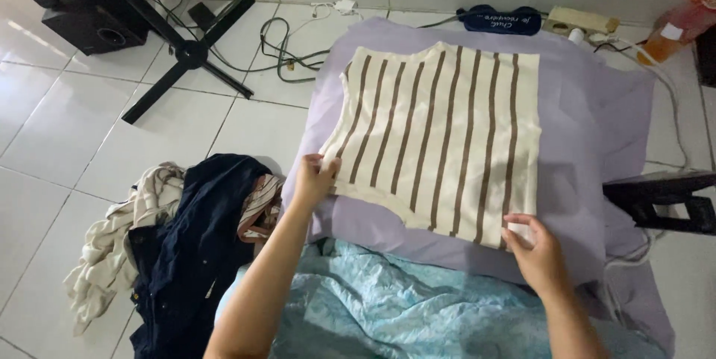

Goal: The recorder irons a striped shirt on a pillow placed on the tiled floor and then folds it.

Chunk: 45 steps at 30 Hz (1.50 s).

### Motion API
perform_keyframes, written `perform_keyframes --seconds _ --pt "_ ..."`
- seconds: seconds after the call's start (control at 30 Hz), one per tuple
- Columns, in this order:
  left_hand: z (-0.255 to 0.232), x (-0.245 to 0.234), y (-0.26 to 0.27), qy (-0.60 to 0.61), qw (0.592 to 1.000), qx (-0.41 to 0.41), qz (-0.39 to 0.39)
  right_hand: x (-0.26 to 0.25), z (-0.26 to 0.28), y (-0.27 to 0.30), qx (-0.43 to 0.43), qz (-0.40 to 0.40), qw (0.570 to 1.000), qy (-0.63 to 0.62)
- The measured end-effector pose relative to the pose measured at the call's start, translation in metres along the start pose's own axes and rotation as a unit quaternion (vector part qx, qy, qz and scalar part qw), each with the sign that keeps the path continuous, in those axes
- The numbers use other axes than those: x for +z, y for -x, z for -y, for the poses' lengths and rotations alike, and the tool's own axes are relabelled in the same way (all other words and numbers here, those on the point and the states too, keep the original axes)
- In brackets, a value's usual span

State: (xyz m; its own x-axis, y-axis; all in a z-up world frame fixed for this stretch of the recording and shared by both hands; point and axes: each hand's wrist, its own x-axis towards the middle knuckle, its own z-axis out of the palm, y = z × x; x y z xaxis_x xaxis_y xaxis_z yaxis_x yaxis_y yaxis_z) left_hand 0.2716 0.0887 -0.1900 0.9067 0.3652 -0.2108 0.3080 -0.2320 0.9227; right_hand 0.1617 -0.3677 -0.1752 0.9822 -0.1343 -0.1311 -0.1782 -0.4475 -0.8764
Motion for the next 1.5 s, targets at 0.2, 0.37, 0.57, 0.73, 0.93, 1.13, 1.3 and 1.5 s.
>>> perform_keyframes --seconds 0.2,0.37,0.57,0.73,0.93,1.13,1.3,1.5 --pt "0.010 0.000 0.013 0.052 0.997 0.060 -0.012 -0.017 0.019 0.020 0.041 -0.028 0.999 -0.015" --pt "0.002 -0.012 0.053 -0.023 0.990 0.121 -0.063 -0.014 -0.031 0.022 0.025 0.007 0.997 -0.071" --pt "-0.043 -0.002 0.092 -0.247 0.917 0.275 -0.149 -0.013 -0.023 -0.017 -0.023 -0.009 0.974 0.226" --pt "-0.062 0.092 0.100 -0.100 0.929 0.346 0.081 -0.015 0.010 -0.076 0.120 -0.052 0.991 -0.021" --pt "-0.136 0.215 0.091 -0.072 0.938 0.272 0.205 0.014 0.058 -0.058 0.004 0.119 0.989 -0.083" --pt "-0.103 0.288 0.023 -0.171 0.926 0.265 0.209 0.016 0.046 -0.071 -0.119 0.088 0.980 -0.135" --pt "-0.128 0.254 0.026 -0.209 0.911 0.241 0.263 0.023 0.021 -0.103 -0.002 0.001 0.966 -0.258" --pt "-0.143 0.240 0.048 -0.102 0.916 0.152 0.357 0.046 0.005 -0.122 0.010 0.004 0.886 -0.463"
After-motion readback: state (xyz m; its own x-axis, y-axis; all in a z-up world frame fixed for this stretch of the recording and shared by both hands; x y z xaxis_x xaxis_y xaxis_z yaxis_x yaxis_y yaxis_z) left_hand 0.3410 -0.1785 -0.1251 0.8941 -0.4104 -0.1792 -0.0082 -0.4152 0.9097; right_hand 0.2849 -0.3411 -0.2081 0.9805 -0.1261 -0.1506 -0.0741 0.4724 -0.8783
